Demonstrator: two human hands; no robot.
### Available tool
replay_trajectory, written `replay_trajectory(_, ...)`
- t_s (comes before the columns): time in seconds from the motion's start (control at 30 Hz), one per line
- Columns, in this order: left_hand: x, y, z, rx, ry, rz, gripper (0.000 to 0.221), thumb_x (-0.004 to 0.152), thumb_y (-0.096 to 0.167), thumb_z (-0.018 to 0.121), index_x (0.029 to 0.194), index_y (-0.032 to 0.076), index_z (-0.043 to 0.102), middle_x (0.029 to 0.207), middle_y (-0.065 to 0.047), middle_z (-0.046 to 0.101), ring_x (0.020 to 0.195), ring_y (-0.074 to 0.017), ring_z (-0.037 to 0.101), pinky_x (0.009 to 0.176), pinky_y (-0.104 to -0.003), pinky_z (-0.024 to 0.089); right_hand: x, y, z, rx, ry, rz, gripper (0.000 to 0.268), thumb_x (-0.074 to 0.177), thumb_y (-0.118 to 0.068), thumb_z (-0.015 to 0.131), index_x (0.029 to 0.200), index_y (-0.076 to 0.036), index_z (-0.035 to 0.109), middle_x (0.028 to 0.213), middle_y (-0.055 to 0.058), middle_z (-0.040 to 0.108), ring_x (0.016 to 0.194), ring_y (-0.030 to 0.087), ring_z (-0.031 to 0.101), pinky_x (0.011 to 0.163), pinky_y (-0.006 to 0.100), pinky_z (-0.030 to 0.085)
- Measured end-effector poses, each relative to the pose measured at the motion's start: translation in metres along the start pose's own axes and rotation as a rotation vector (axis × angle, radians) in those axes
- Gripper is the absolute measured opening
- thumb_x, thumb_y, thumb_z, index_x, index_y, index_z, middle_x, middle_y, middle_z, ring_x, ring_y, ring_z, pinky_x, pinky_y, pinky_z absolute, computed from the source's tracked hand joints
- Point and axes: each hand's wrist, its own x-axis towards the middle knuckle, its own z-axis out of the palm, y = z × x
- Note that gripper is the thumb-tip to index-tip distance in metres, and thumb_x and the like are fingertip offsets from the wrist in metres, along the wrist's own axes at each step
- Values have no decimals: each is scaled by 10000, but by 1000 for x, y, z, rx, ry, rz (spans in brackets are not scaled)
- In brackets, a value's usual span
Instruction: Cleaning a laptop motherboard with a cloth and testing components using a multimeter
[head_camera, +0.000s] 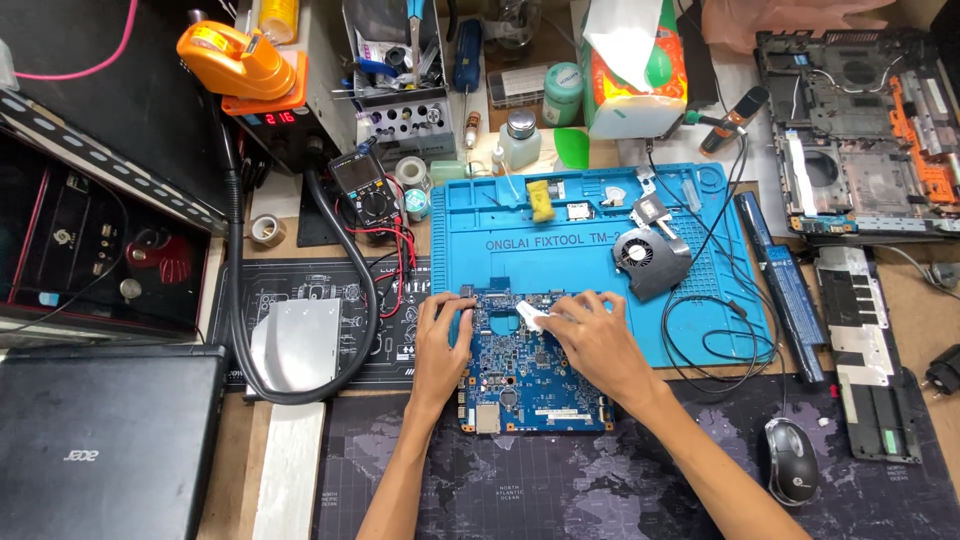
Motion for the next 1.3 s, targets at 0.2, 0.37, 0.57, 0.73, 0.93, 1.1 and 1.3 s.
replay_trajectory(0.2, 0, 1, 0, 2, 1, 0, 178, 1036, 106, 541, 1134, 99, 690, 1062, -76, 559, 1183, -268, 560, 1040, -423, 436, -3, -4, -1, 28, -60, 0, 191, 969, -189, 627, 1017, -310, 768, 1004, -73, 708, 1058, 131, 629, 1023, 468, 393)
replay_trajectory(0.37, -1, -1, 1, -1, 5, 3, 172, 1038, 114, 543, 1127, 104, 690, 1063, -67, 556, 1188, -262, 555, 1038, -417, 436, 1, 2, 3, 4, -9, 25, 191, 978, -191, 619, 1016, -313, 761, 988, -78, 701, 1034, 129, 629, 1016, 460, 394)
replay_trajectory(0.57, 1, 0, 0, 8, -3, 2, 174, 1039, 103, 540, 1131, 99, 688, 1071, -74, 561, 1186, -265, 558, 1038, -423, 440, -1, 0, -1, 2, -4, -30, 191, 963, -171, 638, 1028, -299, 763, 999, -74, 688, 1034, 136, 624, 1004, 460, 389)
replay_trajectory(0.73, -1, 0, 1, -11, -1, -13, 170, 1046, 111, 534, 1123, 106, 685, 1074, -55, 550, 1197, -244, 548, 1036, -409, 438, 0, -2, 5, -28, -33, 4, 208, 963, -154, 628, 1035, -300, 757, 996, -80, 687, 1045, 127, 622, 1023, 465, 385)
replay_trajectory(0.93, 0, 2, 0, -7, -2, -5, 179, 1045, 95, 533, 1132, 87, 690, 1081, -71, 560, 1193, -268, 556, 1031, -431, 447, 1, 5, 8, 4, 37, 1, 188, 981, -175, 620, 997, -308, 751, 959, -77, 668, 1009, 127, 616, 1014, 441, 374)
replay_trajectory(1.1, -1, 1, 0, 8, 10, 15, 167, 1040, 89, 550, 1127, 81, 692, 1073, -79, 567, 1191, -277, 561, 1028, -428, 451, -3, 4, 3, -8, 54, 30, 185, 986, -173, 630, 1036, -296, 758, 968, -67, 688, 1003, 131, 628, 1005, 436, 376)
replay_trajectory(1.3, 0, 0, 0, 18, 10, 25, 167, 1045, 101, 544, 1122, 86, 691, 1068, -81, 563, 1180, -282, 564, 1019, -427, 452, -8, 9, 12, -80, 66, 53, 195, 1007, -194, 604, 1041, -321, 747, 973, -88, 667, 1009, 119, 618, 995, 429, 367)
